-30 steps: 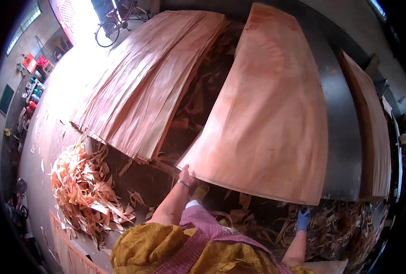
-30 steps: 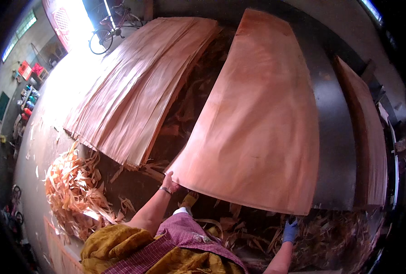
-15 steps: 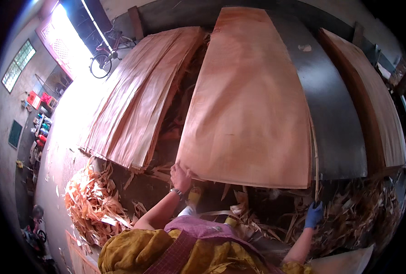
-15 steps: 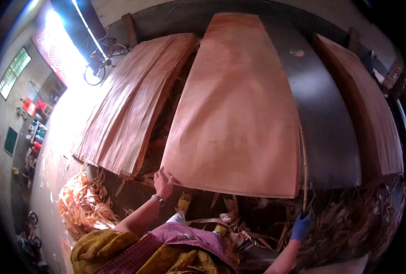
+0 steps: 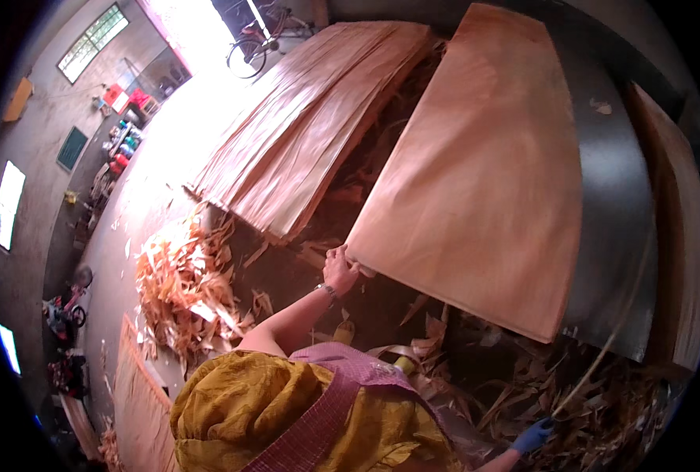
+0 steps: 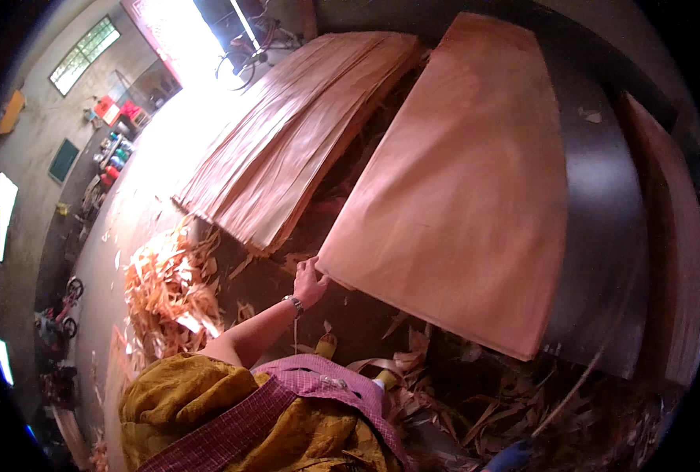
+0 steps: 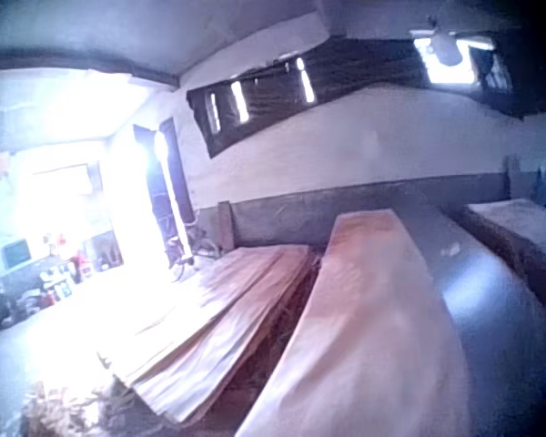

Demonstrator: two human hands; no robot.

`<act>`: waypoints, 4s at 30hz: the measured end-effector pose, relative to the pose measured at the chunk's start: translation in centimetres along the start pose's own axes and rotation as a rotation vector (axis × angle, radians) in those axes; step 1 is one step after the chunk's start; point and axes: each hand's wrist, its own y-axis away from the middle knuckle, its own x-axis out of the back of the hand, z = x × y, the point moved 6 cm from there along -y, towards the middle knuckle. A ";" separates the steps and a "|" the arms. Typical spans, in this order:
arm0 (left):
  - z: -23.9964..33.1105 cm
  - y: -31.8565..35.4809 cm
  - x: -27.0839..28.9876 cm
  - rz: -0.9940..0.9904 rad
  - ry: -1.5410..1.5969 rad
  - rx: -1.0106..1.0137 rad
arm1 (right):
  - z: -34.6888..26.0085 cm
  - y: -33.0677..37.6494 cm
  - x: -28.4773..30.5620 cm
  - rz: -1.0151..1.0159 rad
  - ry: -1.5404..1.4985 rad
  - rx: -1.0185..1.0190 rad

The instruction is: The person handles wood veneer sheets on a workbench, applying tape to various spots and using a knife to trim the tape and veneer.

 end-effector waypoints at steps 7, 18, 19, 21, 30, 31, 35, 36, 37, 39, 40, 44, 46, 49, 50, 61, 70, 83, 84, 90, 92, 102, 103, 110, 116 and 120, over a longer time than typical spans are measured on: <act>-11.7 1.7 4.1 -0.168 0.000 0.100 | -6.1 -11.0 11.6 -0.091 -0.487 -0.290; -38.0 -4.2 13.4 -0.311 0.215 0.307 | -50.6 -12.4 52.5 -0.786 -2.333 -0.618; -39.6 -5.4 14.7 -0.299 0.227 0.301 | -54.7 -12.4 52.7 -0.844 -2.304 -0.538; -42.8 -7.5 17.2 -0.305 0.265 0.353 | -63.1 -12.0 54.9 -1.006 -2.289 -0.405; -55.6 -24.0 18.2 -0.339 0.338 0.420 | -101.2 -6.0 64.7 -1.594 -2.031 -0.133; -57.0 -26.0 17.1 -0.384 0.407 0.451 | -105.7 -3.4 62.5 -1.577 -1.979 -0.071; -62.8 -30.9 14.1 -0.509 0.572 0.620 | -116.2 5.0 63.6 -1.510 -1.725 -0.115; -63.3 -32.7 13.5 -0.552 0.670 0.719 | -118.6 6.8 63.3 -1.565 -1.742 -0.067; -63.3 -34.3 13.1 -0.591 0.763 0.827 | -119.8 8.3 63.8 -1.568 -1.709 -0.097; -65.1 -36.8 11.8 -0.688 0.964 0.997 | -121.4 10.5 67.4 -1.675 -1.672 -0.158; -66.5 -38.8 11.2 -0.646 0.978 1.077 | -122.1 10.9 69.1 -1.761 -1.675 -0.213; -70.9 -45.6 8.3 -0.475 1.079 1.304 | -122.3 13.2 67.6 -1.561 -1.393 -0.439; -72.7 -48.8 7.8 -0.326 1.074 1.354 | -120.5 10.3 70.9 -1.524 -1.410 -0.467; -75.7 -49.0 6.0 -0.356 1.054 1.320 | -117.9 9.0 71.2 -1.476 -1.530 -0.365; -76.2 -49.2 5.7 -0.409 1.141 1.265 | -116.9 8.1 71.9 -1.466 -1.552 -0.346; -64.8 -46.6 8.5 -0.733 1.454 1.267 | -104.2 -0.4 72.3 -1.054 -1.463 -0.218; -72.3 -46.7 12.9 -0.531 1.496 1.339 | -105.6 8.0 72.2 -0.942 -1.502 -0.261; -74.2 -49.9 16.4 -0.391 1.339 1.075 | -102.7 8.5 69.1 -0.838 -1.200 -0.287; -73.8 -49.6 16.9 -0.364 1.385 1.131 | -101.7 7.9 69.7 -0.848 -1.170 -0.302; -78.8 -51.0 18.4 0.057 1.607 1.073 | -97.6 7.9 66.0 -0.789 -1.171 -0.252; -78.8 -52.7 20.9 0.132 1.356 1.021 | -98.3 7.4 67.4 -0.893 -1.147 -0.205; -78.8 -53.3 25.4 -0.117 1.637 0.936 | -101.0 9.3 70.1 -0.831 -1.156 -0.222; -76.6 -54.4 26.3 -0.114 1.662 0.986 | -100.9 9.3 70.1 -0.807 -1.166 -0.240; -90.9 -64.7 31.2 0.341 1.501 0.923 | -100.6 8.6 72.5 -0.804 -1.201 -0.216; -86.8 -68.1 37.8 0.300 1.252 0.479 | -99.0 7.8 77.7 -0.481 -0.971 -0.074; -76.4 -64.0 41.4 0.076 1.042 0.287 | -98.2 9.2 84.0 -0.695 -0.902 -0.162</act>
